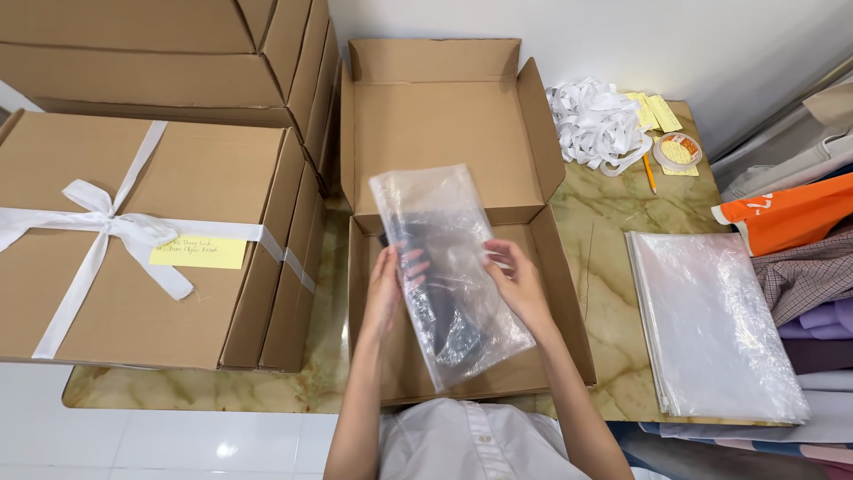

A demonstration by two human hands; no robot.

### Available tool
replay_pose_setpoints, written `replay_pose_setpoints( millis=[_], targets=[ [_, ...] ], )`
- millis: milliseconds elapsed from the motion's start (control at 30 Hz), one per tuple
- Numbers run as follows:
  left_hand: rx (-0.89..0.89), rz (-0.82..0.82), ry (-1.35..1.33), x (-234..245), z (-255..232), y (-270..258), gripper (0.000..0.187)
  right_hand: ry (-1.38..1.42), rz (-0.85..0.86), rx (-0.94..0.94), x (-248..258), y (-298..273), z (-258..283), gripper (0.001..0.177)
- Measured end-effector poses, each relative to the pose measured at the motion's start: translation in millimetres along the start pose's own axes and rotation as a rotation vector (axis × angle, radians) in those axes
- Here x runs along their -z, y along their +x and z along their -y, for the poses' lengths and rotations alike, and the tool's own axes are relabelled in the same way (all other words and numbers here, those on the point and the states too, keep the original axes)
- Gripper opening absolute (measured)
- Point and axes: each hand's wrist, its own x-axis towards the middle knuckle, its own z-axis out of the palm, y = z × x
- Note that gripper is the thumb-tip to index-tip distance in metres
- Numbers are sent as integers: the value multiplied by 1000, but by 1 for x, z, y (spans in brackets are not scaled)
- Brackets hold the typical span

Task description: Packing a garment into a plastic-lined cardboard box and stacking it on a pile.

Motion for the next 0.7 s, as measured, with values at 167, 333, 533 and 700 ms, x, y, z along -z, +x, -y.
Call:
replay_pose_setpoints(
  millis=[167,333,533,700],
  targets=[
    [-59,70,41,-15,20,11,45,82,113,54,-24,-7,22,42],
    [-124,77,210,-29,35,10,28,-81,131,73,-29,-12,27,49],
    [-117,112,105,-47,64,19,24,-123,91,54,-10,-10,12,54],
    [-253,113,180,-64,75,22,17,-99,100,35,1,-11,2,45]
  ],
)
